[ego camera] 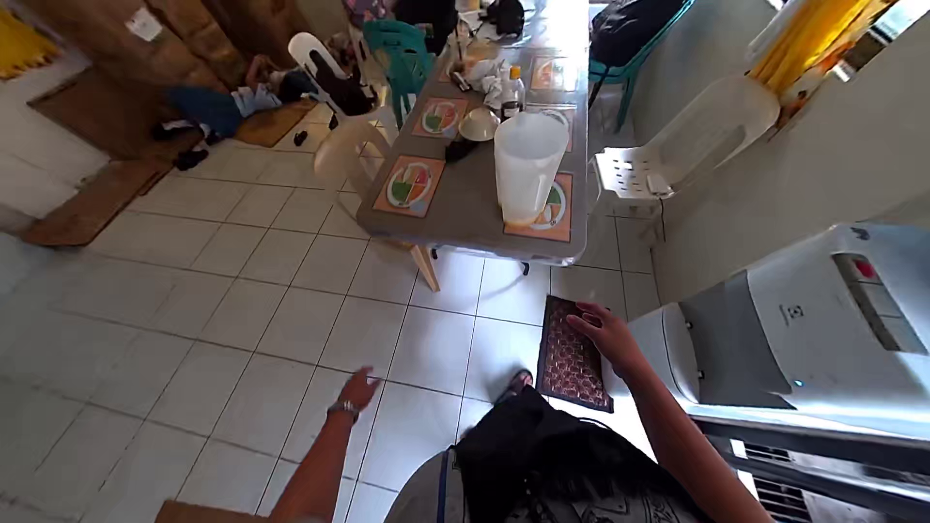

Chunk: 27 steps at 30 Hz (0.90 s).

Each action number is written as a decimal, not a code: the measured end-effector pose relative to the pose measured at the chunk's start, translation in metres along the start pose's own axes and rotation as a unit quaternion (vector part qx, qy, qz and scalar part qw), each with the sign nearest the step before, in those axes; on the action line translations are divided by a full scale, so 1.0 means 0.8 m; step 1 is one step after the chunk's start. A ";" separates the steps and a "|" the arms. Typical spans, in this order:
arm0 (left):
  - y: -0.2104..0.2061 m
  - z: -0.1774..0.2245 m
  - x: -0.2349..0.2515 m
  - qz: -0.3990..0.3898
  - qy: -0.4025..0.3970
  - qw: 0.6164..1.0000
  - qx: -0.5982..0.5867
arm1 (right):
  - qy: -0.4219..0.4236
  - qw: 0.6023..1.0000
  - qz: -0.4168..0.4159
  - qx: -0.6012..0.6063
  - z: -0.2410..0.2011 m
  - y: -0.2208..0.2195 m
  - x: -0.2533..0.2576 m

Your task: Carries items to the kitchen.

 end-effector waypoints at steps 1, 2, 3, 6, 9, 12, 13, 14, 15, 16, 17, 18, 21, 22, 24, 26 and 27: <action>0.040 0.053 0.037 0.018 -0.024 1.000 -0.007 | 0.010 1.000 -0.003 0.012 -0.015 0.006 0.023; 0.070 0.104 0.071 0.036 -0.052 0.998 -0.021 | 0.020 1.000 -0.006 0.019 -0.026 0.013 0.048; 0.093 0.153 0.100 0.062 -0.083 0.994 -0.042 | 0.031 0.999 -0.008 0.021 -0.039 0.022 0.077; 0.147 0.284 0.161 0.152 -0.187 0.966 -0.096 | 0.056 0.998 -0.002 0.022 -0.095 0.041 0.173; 0.162 0.361 0.208 0.156 -0.263 0.945 -0.111 | 0.072 0.997 0.010 0.017 -0.131 0.045 0.246; 0.201 0.413 0.259 0.151 -0.295 0.935 -0.124 | 0.097 0.994 0.046 0.009 -0.159 0.036 0.299; 0.222 0.429 0.279 0.153 -0.301 0.932 -0.131 | 0.092 0.994 0.057 0.010 -0.165 0.031 0.311; 0.243 0.448 0.300 0.157 -0.305 0.929 -0.136 | 0.088 0.994 0.068 0.015 -0.167 0.026 0.320; 0.263 0.467 0.324 0.159 -0.311 0.927 -0.137 | 0.086 0.993 0.080 0.022 -0.165 0.019 0.325; 0.282 0.486 0.349 0.157 -0.320 0.926 -0.127 | 0.082 0.992 0.094 0.031 -0.164 0.012 0.324; 0.304 0.511 0.376 0.156 -0.338 0.921 -0.117 | 0.085 0.989 0.114 0.044 -0.168 0.009 0.326; 0.325 0.543 0.405 0.157 -0.359 0.913 -0.113 | 0.091 0.984 0.137 0.066 -0.172 0.010 0.328; 0.350 0.636 0.485 0.141 -0.407 0.891 -0.145 | 0.107 0.956 0.200 0.187 -0.181 0.017 0.322; 0.353 0.666 0.510 0.130 -0.413 0.888 -0.154 | 0.105 0.943 0.220 0.225 -0.185 0.022 0.322; 0.347 0.718 0.554 0.099 -0.405 0.892 -0.178 | 0.081 0.918 0.264 0.286 -0.191 0.035 0.318; 0.328 0.756 0.593 0.081 -0.381 0.898 -0.205 | 0.070 0.896 0.303 0.319 -0.194 0.051 0.303; 0.316 0.770 0.611 0.077 -0.364 0.903 -0.213 | 0.073 0.886 0.319 0.328 -0.194 0.058 0.291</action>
Point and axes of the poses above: each hand's wrist, its own x-axis towards the middle knuckle, its own y-axis out of the back of the hand, z = x × y, the point moved 3 cm from there along x, towards the middle knuckle, and after that the axes turned 6 degrees about -z, right-handed, at the moved point
